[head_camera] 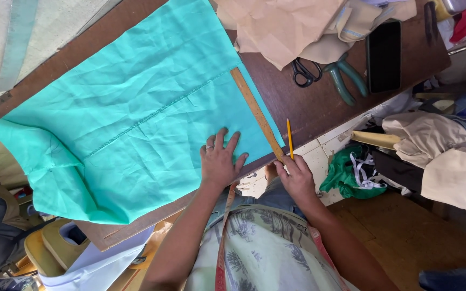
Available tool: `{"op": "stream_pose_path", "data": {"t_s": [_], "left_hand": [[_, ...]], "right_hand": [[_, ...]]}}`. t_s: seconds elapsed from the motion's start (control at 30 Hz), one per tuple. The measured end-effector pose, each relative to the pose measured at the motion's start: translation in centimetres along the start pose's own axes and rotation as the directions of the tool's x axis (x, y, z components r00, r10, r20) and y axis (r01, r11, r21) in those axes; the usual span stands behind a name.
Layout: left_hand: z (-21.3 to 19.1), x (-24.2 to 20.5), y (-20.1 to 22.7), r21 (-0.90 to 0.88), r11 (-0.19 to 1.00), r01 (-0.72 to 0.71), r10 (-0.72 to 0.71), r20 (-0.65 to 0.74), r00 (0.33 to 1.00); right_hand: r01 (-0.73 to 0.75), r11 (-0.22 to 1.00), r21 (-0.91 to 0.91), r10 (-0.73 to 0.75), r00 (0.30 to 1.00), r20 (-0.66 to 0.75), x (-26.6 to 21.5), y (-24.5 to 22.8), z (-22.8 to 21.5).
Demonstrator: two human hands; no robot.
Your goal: The person lays a piece of teal fabric on a wooden table, folds it, and uses a ruler and pencil to mark lines. They then use scissors to cut the fabric along the marked lines.
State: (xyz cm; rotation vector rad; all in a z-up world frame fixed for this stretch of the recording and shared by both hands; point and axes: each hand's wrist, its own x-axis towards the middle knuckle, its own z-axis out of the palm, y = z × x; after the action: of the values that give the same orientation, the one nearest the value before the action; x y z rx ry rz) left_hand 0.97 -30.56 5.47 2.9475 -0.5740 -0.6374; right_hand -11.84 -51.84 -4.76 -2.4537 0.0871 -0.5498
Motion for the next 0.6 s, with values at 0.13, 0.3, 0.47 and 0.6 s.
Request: {"op": "stream_pose_path", "data": {"t_s": [0.13,0.3,0.47,0.6], "left_hand": [[-0.1,-0.1,0.0,-0.005,1.0,-0.004,0.004,-0.01,1.0],[-0.1,0.0,0.1,-0.017,1.0,0.016,-0.016,0.003,1.0],[-0.4,-0.2,0.2,-0.02,0.999,0.032,-0.032,-0.023,0.999],[0.3,0.1,-0.3,-0.06,0.996,0.071,-0.075,-0.071,0.995]], "right_hand": [[0.015,0.999,-0.044,-0.018,0.998,-0.062,0.5,0.0,-0.5],[0.066,0.985,-0.162,-0.091,0.984,-0.153,3.7,4.2,-1.5],[0.168,0.941,-0.292,-0.236,0.947,-0.216,10.6,6.1,-4.6],[0.114,0.934,-0.339,-0.21,0.942,-0.261,16.0,9.7,-5.3]]}}
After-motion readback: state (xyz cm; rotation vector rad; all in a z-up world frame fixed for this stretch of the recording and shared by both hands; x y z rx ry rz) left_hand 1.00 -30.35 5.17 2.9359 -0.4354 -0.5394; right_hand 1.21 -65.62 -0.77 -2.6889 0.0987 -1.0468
